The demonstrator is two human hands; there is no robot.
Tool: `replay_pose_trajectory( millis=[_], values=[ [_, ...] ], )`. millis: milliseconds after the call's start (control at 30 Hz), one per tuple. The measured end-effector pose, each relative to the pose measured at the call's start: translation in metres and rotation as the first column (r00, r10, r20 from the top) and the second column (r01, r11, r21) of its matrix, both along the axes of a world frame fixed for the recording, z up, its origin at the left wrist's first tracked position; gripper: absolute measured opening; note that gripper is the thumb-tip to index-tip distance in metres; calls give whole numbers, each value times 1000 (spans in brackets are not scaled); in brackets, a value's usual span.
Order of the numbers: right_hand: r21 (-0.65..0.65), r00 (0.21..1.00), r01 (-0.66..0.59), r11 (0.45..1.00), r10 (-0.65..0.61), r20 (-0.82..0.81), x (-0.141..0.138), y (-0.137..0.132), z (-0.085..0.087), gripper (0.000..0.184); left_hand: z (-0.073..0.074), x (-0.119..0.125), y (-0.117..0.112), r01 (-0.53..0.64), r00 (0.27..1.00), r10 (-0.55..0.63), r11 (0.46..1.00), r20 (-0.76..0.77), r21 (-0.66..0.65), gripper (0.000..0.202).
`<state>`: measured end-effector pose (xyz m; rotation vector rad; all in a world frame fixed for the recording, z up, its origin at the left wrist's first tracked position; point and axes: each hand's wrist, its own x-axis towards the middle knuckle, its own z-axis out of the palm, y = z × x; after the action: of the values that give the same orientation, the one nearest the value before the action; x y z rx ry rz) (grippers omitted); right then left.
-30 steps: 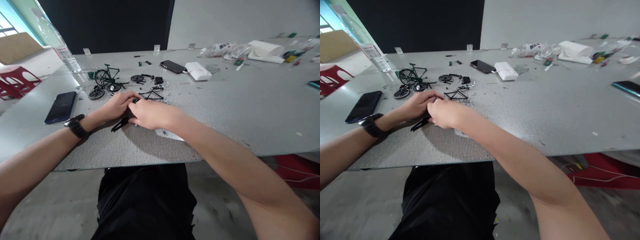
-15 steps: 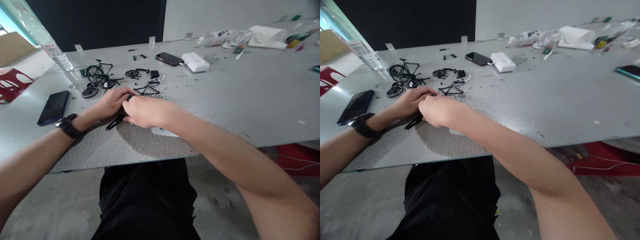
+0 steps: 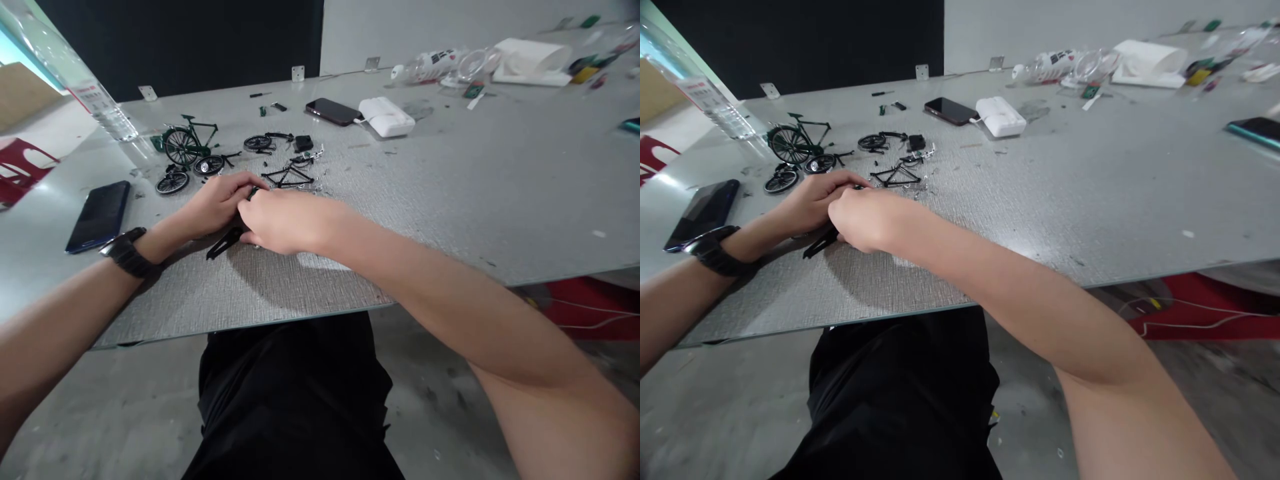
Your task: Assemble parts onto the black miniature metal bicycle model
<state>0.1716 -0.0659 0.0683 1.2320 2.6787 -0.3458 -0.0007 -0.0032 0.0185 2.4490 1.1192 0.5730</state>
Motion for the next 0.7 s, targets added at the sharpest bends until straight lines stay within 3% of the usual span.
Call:
replay_pose_trajectory(
  millis=[700],
  values=[
    [-10,1000,19,1000,-19,-3,0,0,-1,37,1,1,0,-7,1000,7,1000,-19,-9,34]
  ],
)
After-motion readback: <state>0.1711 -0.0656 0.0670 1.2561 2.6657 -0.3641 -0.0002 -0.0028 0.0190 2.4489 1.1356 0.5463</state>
